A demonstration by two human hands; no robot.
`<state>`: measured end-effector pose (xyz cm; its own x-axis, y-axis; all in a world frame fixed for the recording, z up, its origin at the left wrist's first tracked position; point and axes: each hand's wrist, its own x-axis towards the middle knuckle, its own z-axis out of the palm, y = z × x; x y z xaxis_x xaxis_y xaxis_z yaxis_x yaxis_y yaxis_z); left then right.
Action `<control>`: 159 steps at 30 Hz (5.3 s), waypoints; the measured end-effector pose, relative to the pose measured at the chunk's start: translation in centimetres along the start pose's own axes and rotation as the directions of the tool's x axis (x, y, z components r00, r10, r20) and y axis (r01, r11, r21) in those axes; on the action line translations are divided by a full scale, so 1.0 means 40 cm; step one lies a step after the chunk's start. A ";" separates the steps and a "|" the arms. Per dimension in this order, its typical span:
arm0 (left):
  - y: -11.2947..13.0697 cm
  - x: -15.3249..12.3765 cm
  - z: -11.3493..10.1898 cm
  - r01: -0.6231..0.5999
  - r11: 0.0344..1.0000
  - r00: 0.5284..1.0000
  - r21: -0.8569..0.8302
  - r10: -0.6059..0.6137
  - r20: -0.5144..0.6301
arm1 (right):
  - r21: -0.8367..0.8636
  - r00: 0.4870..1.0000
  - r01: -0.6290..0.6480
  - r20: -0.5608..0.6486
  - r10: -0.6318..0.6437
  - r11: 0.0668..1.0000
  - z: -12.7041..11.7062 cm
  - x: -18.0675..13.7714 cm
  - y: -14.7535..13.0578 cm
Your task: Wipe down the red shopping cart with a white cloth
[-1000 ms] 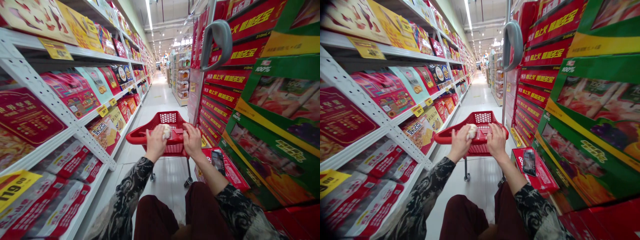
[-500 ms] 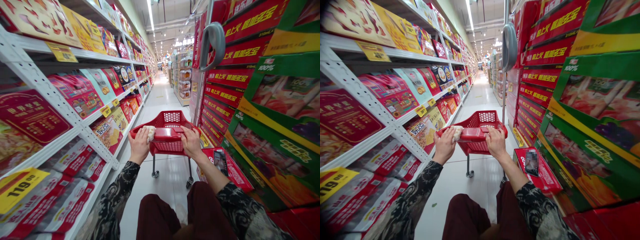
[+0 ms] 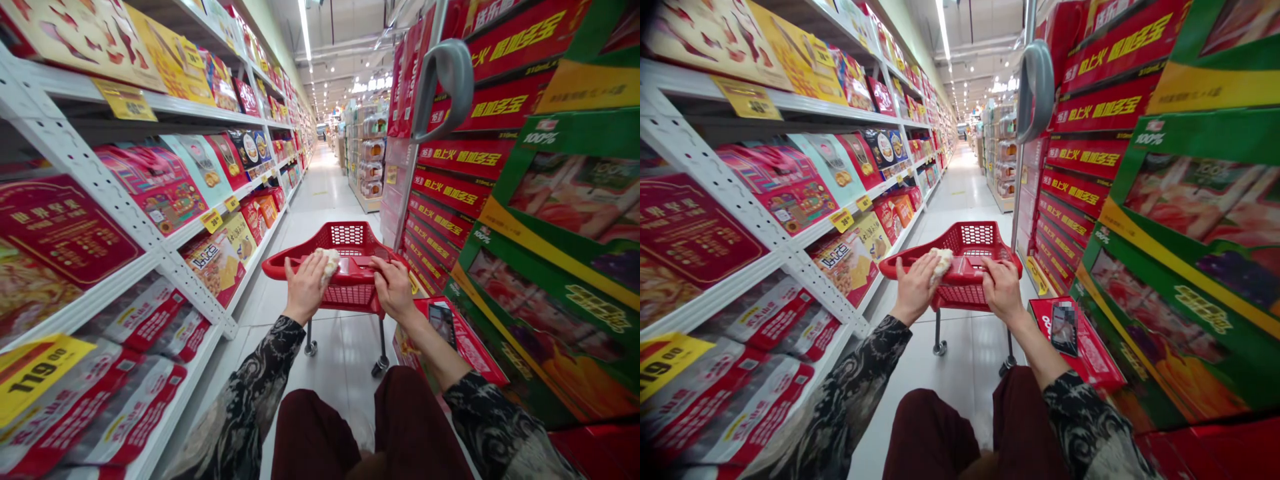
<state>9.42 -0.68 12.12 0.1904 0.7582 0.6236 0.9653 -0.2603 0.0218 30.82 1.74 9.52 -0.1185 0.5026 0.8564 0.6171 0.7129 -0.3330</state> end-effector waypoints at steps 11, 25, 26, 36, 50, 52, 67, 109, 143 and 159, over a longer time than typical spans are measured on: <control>0.115 0.030 0.038 -0.131 0.991 0.991 -0.036 0.130 -0.020 | 0.059 0.992 -0.099 -0.069 0.103 0.993 -0.012 -0.002 0.020; 0.009 0.003 -0.008 0.010 0.999 1.000 0.046 -0.010 0.007 | -0.087 0.929 -0.362 -0.123 0.350 0.928 -0.003 -0.013 0.098; 0.032 0.007 0.001 -0.025 0.999 1.000 0.040 0.025 0.009 | -0.064 0.922 -0.379 -0.110 0.371 0.923 0.001 -0.015 0.105; 0.073 0.003 0.032 -0.166 0.986 0.986 0.014 0.166 -0.024 | -0.033 0.941 -0.333 -0.081 0.329 0.942 0.009 -0.023 0.107; 0.136 0.029 0.044 -0.201 0.980 0.980 0.002 0.201 0.002 | 0.019 0.950 -0.297 -0.091 0.298 0.955 0.019 -0.024 0.101; 0.148 0.033 0.046 -0.240 0.971 0.971 -0.006 0.241 0.005 | 0.018 0.952 -0.293 -0.087 0.293 0.956 0.016 -0.023 0.103; -0.117 -0.020 -0.005 0.171 0.985 0.985 0.027 -0.171 -0.013 | 0.014 0.961 -0.266 -0.075 0.266 0.964 0.032 -0.017 0.122; 0.014 -0.057 0.010 -0.098 0.993 0.976 0.063 0.108 -0.188 | -0.256 0.961 -0.025 0.261 0.094 0.966 0.080 0.057 0.007; 0.001 -0.035 0.012 -0.008 0.967 0.998 -0.253 0.022 0.052 | -0.224 0.956 -0.147 0.216 0.196 0.963 0.090 0.012 -0.002; 0.022 -0.082 0.127 -0.102 0.983 0.987 -0.152 0.081 -0.136 | -0.165 0.940 -0.209 0.236 0.244 0.964 -0.009 -0.002 0.127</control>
<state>10.57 -0.36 6.15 0.2419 0.6460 0.7240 0.9023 -0.4241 0.0769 34.24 5.14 7.90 -0.1446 0.7623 0.6308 0.7477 0.5018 -0.4349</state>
